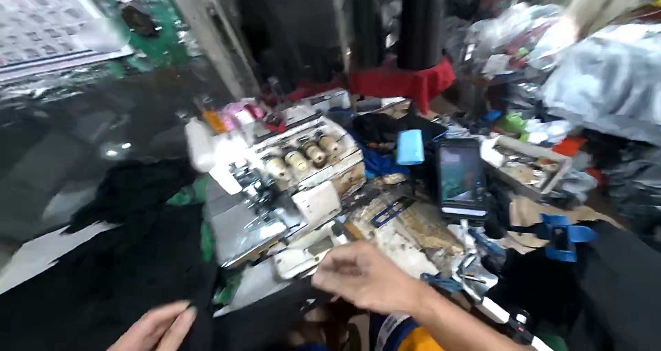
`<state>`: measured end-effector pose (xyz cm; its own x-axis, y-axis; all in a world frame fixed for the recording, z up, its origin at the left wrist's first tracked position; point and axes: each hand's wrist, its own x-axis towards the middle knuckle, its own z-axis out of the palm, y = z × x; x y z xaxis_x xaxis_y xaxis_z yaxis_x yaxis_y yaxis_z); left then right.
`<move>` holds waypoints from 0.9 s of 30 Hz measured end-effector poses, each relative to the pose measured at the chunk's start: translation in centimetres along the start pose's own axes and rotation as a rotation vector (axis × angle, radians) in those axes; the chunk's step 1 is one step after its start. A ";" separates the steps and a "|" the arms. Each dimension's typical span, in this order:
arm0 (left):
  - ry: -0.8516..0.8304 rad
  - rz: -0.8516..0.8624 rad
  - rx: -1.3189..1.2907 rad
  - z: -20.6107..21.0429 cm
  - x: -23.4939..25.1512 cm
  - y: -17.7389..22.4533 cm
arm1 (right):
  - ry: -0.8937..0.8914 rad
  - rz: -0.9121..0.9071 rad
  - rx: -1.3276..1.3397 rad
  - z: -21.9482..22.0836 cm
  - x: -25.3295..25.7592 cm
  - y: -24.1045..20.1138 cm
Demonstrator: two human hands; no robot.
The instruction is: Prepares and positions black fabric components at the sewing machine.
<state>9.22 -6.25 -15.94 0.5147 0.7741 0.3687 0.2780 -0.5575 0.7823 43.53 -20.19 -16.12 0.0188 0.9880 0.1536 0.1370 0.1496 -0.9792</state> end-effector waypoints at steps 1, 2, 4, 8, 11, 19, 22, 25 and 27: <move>-0.011 0.019 0.069 -0.2 0.4 0.7 | 0.030 0.012 -0.081 0.1 0.1 0.1; -0.022 0.041 0.131 -0.3 1.0 1.8 | 0.047 0.020 -0.153 0.0 0.2 0.2; -0.063 0.097 0.182 -0.3 2.5 4.7 | 0.078 0.012 -0.211 -0.1 0.5 0.5; -0.183 0.213 0.064 0.9 5.0 9.4 | 0.151 0.005 -0.273 -0.4 0.4 0.7; -0.214 0.269 -0.053 2.8 6.0 10.4 | 0.165 0.022 -0.290 -0.8 0.2 0.7; -0.364 0.270 -0.068 5.2 6.2 10.5 | 0.104 0.037 -0.225 -0.7 -0.1 0.9; -0.372 0.302 -0.197 5.7 5.8 11.8 | 0.111 0.020 -0.113 -0.1 -0.4 0.7; -0.254 0.212 -0.140 9.7 5.1 10.9 | 0.175 -0.076 0.007 1.1 -1.2 1.1; -0.183 0.134 0.005 12.3 4.5 8.8 | 0.236 -0.129 0.041 2.0 -1.9 1.4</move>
<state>23.95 -11.34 -13.61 0.6856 0.6259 0.3718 0.2010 -0.6535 0.7297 41.73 -21.82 -18.07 0.2346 0.9247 0.2997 0.1130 0.2803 -0.9532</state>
